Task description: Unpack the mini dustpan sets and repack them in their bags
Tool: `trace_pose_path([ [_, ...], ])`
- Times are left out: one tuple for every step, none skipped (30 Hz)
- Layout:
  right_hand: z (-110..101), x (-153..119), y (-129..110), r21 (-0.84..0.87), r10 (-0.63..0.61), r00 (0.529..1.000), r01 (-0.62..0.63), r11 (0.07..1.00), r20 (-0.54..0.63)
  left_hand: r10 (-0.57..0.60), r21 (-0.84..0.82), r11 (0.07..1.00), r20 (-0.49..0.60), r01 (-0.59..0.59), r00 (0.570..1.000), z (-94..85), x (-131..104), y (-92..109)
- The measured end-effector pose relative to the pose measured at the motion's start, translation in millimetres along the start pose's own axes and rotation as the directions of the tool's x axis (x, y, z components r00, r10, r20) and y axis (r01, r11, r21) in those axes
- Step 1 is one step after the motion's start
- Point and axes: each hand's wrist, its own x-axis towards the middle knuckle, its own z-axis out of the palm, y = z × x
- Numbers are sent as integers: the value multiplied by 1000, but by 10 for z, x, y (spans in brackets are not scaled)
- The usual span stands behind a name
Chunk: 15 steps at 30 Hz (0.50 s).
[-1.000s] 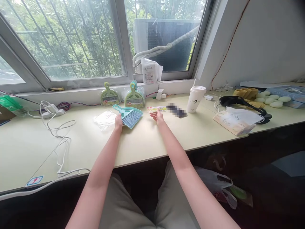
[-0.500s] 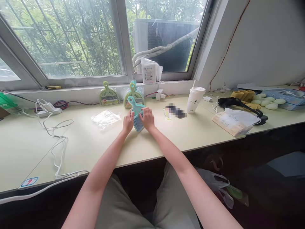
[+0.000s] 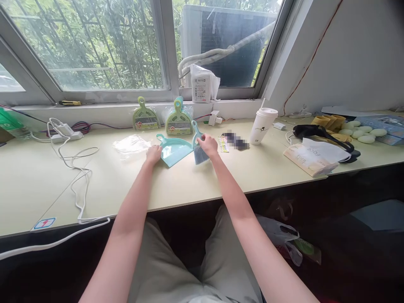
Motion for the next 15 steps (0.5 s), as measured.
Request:
trace_pose_path([
  [-4, -12, 30, -114, 47, 998, -41, 993, 43, -12, 54, 998, 15, 12, 1000, -50, 23, -76],
  [3, -28, 55, -215, 92, 992, -72, 974, 88, -21, 87, 996, 25, 18, 999, -97, 32, -129],
  [17, -46, 73, -294, 130, 984, -88, 952, 123, -24, 100, 995, 28, 22, 999, -139, 31, -160],
  [35, -65, 85, -350, 156, 977, -98, 932, 142, -27, 100, 995, 23, 25, 999, -172, 22, -171],
  [53, -83, 91, -385, 168, 975, -101, 917, 143, -31, 94, 995, 11, 30, 999, -196, 8, -166],
  [71, -99, 93, -404, 164, 978, -98, 910, 131, -36, 87, 996, -8, 36, 999, -212, -8, -149],
  [86, -111, 93, -413, 146, 983, -86, 907, 116, -40, 82, 996, -30, 42, 999, -220, -25, -126],
  [100, -120, 94, -419, 124, 987, -70, 905, 103, -46, 80, 996, -54, 50, 998, -224, -40, -100],
  [114, -125, 98, -427, 106, 989, -54, 903, 99, -52, 80, 995, -75, 58, 996, -224, -54, -76],
  [127, -127, 104, -435, 94, 990, -41, 900, 101, -60, 83, 994, -92, 67, 994, -223, -66, -55],
  [139, -125, 114, -442, 87, 990, -30, 897, 107, -66, 87, 993, -102, 75, 993, -223, -77, -39],
  [149, -121, 126, -445, 86, 990, -26, 895, 115, -71, 93, 992, -104, 80, 992, -225, -85, -27],
  [156, -113, 140, -445, 89, 989, -27, 895, 120, -74, 101, 991, -100, 84, 992, -229, -93, -19],
  [158, -103, 154, -440, 94, 988, -31, 898, 122, -76, 111, 990, -94, 87, 993, -234, -99, -14],
  [154, -91, 166, -430, 98, 988, -38, 902, 117, -77, 120, 989, -88, 87, 993, -239, -104, -10],
])
